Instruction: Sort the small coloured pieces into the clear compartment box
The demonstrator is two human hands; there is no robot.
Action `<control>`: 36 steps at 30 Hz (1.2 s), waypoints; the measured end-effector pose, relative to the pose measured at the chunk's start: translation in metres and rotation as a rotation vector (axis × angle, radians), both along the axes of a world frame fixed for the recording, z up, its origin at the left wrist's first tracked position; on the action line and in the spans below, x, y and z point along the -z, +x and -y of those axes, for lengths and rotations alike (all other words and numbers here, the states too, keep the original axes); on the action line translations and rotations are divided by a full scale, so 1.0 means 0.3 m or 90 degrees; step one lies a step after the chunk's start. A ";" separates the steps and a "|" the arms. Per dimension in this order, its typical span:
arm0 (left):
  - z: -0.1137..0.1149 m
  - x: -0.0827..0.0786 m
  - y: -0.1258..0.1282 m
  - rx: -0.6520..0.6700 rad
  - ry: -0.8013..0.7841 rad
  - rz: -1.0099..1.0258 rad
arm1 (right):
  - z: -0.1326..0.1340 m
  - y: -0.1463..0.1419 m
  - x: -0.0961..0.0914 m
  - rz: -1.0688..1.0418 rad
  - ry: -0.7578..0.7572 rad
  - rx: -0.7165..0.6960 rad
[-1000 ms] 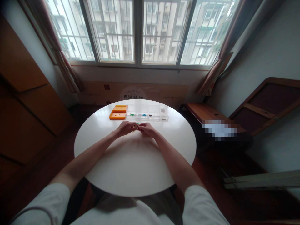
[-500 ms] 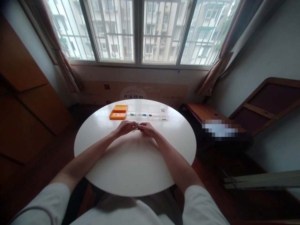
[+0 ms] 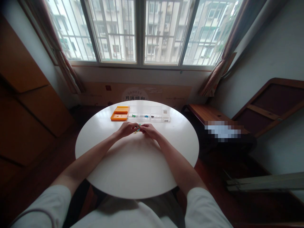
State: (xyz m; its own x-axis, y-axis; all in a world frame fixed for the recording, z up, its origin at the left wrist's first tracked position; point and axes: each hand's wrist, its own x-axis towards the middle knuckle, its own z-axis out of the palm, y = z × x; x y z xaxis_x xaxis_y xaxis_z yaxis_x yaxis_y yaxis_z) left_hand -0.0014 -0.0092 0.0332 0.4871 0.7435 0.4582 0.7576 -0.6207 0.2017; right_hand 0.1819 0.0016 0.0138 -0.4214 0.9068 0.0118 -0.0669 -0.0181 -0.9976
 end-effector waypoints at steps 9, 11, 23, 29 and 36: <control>-0.021 0.010 -0.017 -0.035 -0.031 0.155 | -0.003 -0.001 0.002 -0.007 0.000 0.006; -0.039 0.020 -0.028 -0.051 -0.057 0.219 | -0.002 -0.002 0.001 -0.004 -0.002 0.008; -0.125 0.076 -0.121 -0.145 -0.226 0.541 | -0.013 -0.004 0.013 0.010 -0.012 0.020; -0.125 0.077 -0.121 -0.146 -0.238 0.548 | -0.009 -0.004 0.008 0.009 -0.015 0.018; -0.135 0.085 -0.120 -0.148 -0.205 0.551 | -0.008 -0.005 0.006 0.014 -0.014 0.018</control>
State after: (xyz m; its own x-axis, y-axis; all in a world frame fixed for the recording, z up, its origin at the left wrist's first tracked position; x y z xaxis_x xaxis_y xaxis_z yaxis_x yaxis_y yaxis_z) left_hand -0.0376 0.0313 0.0076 -0.1012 0.9322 0.3475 0.3630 -0.2906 0.8853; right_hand 0.1803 0.0040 0.0120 -0.3957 0.9182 -0.0174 -0.0461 -0.0388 -0.9982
